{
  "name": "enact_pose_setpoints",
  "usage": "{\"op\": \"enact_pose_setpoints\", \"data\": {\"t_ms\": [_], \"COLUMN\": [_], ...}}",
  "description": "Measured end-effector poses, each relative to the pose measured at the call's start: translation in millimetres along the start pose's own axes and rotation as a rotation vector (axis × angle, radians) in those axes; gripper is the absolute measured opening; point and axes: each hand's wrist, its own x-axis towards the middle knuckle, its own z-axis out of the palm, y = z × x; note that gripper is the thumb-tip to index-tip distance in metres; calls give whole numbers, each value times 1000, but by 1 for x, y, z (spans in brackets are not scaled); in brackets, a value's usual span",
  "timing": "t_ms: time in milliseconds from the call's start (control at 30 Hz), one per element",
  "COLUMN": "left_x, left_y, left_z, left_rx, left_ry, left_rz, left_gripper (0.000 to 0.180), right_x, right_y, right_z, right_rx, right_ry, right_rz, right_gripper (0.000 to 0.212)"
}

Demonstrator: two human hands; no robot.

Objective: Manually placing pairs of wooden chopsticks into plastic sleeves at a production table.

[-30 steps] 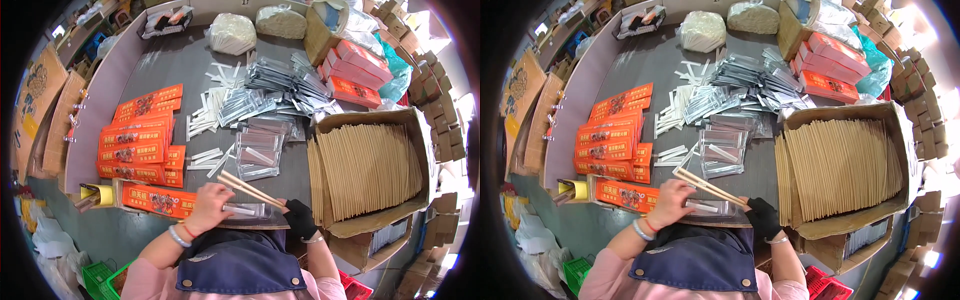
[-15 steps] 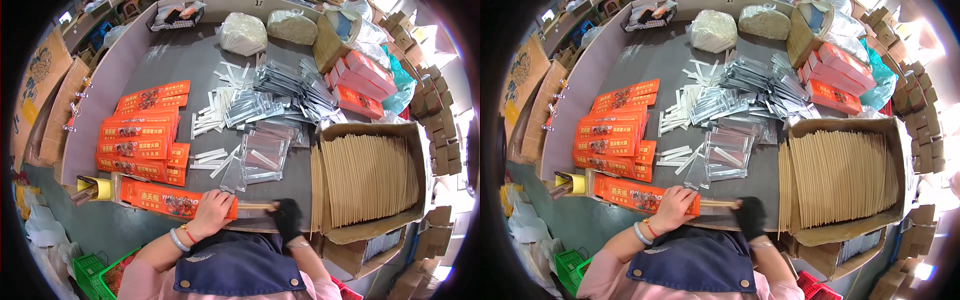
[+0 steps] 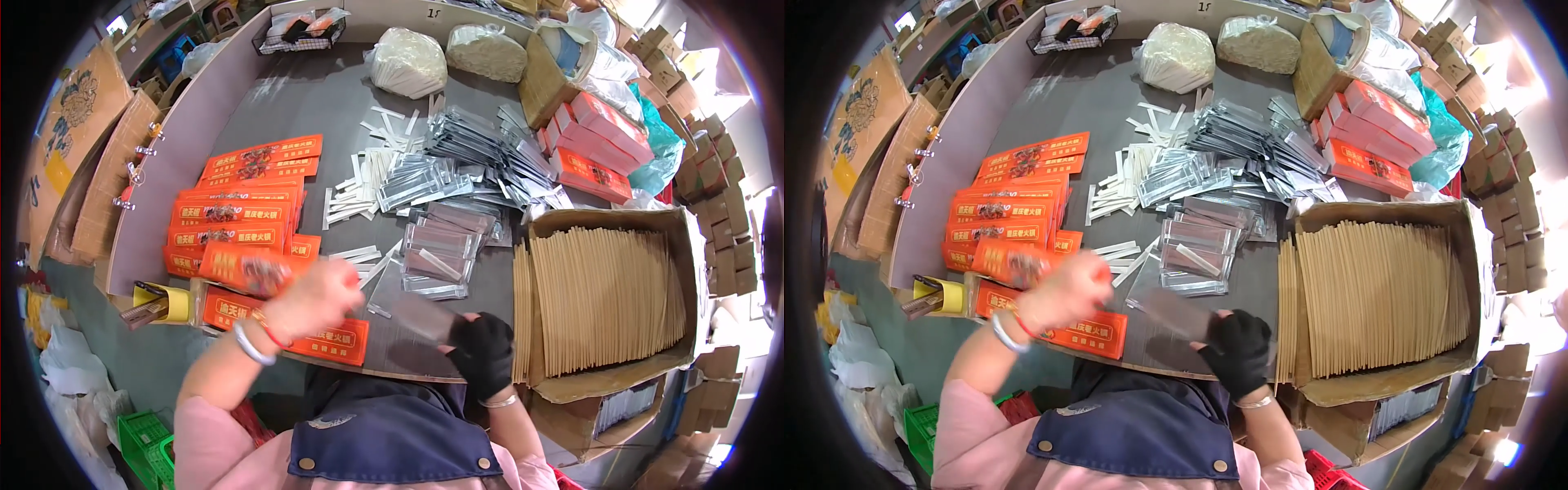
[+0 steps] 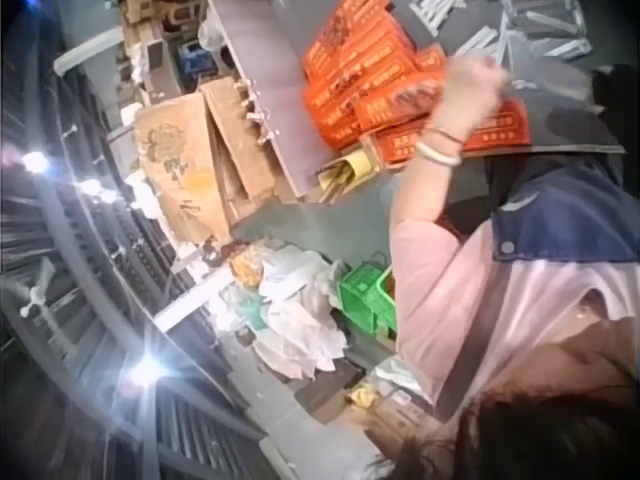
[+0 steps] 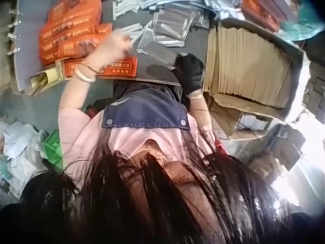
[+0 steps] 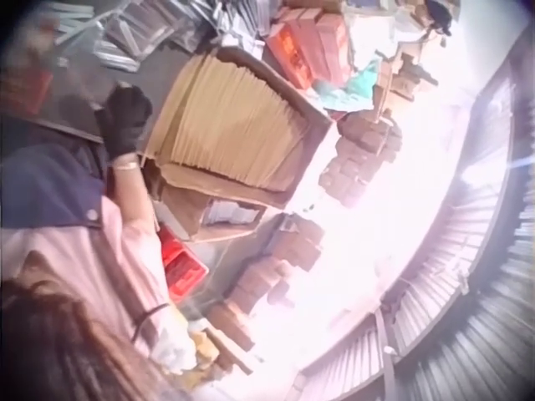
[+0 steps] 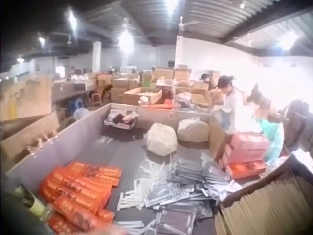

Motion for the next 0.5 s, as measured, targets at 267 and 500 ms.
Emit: {"op": "enact_pose_setpoints", "data": {"t_ms": [267, 500], "left_x": [-57, -58], "left_y": [55, 48], "left_z": [91, 93], "left_rx": [-67, -270], "left_ry": [236, 237], "left_rz": [-684, -724], "left_gripper": [84, 88], "right_x": [0, 2], "right_y": [-31, -30], "right_z": [-10, -1], "right_rx": [-80, -54], "right_ry": [-125, -265], "right_rz": [-30, -85], "right_gripper": [58, 58]}}
